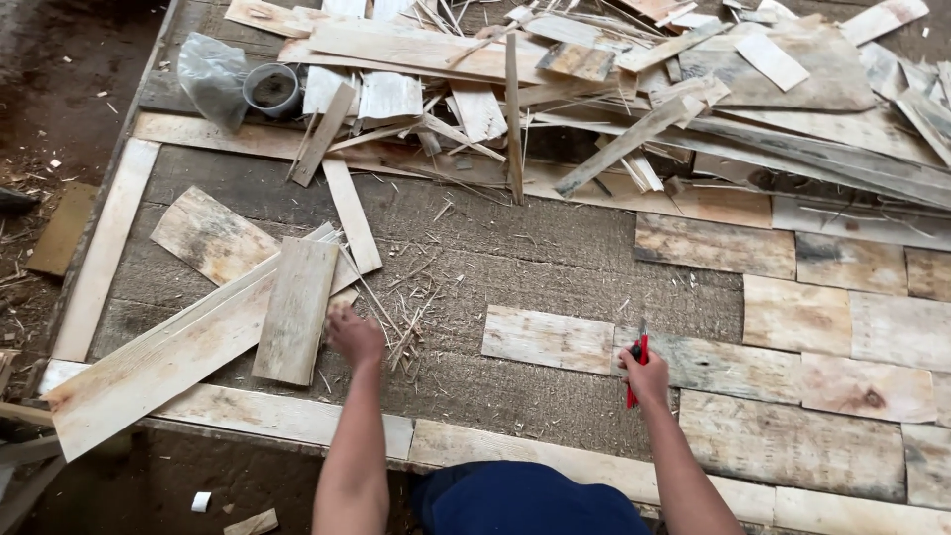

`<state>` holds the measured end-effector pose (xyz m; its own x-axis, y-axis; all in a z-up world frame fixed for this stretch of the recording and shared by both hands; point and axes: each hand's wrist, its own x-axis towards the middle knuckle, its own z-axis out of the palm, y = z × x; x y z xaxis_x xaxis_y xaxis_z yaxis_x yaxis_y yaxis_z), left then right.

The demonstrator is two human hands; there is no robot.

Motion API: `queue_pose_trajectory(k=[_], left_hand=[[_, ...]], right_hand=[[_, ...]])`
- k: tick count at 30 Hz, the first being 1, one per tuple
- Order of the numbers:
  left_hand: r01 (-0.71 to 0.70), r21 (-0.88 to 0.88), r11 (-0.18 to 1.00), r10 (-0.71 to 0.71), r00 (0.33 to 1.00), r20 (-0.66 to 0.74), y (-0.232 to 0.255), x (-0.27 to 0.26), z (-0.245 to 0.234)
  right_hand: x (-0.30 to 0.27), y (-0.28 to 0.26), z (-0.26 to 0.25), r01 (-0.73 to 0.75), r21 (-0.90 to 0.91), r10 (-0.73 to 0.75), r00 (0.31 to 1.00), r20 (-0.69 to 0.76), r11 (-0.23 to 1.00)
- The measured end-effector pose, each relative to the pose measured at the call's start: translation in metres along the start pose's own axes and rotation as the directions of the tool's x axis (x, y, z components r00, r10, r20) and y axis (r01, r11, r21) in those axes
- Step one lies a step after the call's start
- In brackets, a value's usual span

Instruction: The person uses a red utility knife to shave thin strips from several small wooden planks on a workbench. They repeatedly position each plank, draw the knife along its surface to remove shavings, and set the pieces aside. The workbench is cluttered with wood scraps and shavings.

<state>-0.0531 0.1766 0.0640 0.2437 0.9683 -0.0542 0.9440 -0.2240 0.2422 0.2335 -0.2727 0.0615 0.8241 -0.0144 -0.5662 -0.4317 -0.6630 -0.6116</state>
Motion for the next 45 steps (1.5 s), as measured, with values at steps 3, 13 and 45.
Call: queue_pose_trajectory(k=[3, 13, 45], left_hand=[[0.106, -0.025, 0.994, -0.106, 0.994, -0.028, -0.04, 0.025, -0.007], [0.043, -0.087, 0.995, -0.036, 0.995, 0.089, -0.139, 0.056, 0.004], [0.213, -0.953, 0.215, 0.468, 0.834, 0.292, 0.057, -0.221, -0.093]], right_hand=[[-0.018, -0.012, 0.005, 0.041, 0.1, -0.043, 0.999, 0.014, 0.994], [-0.042, -0.016, 0.029, 0.043, 0.059, -0.046, 0.997, 0.057, 0.997], [-0.211, -0.057, 0.021, 0.213, 0.606, -0.438, 0.863, 0.251, 0.766]])
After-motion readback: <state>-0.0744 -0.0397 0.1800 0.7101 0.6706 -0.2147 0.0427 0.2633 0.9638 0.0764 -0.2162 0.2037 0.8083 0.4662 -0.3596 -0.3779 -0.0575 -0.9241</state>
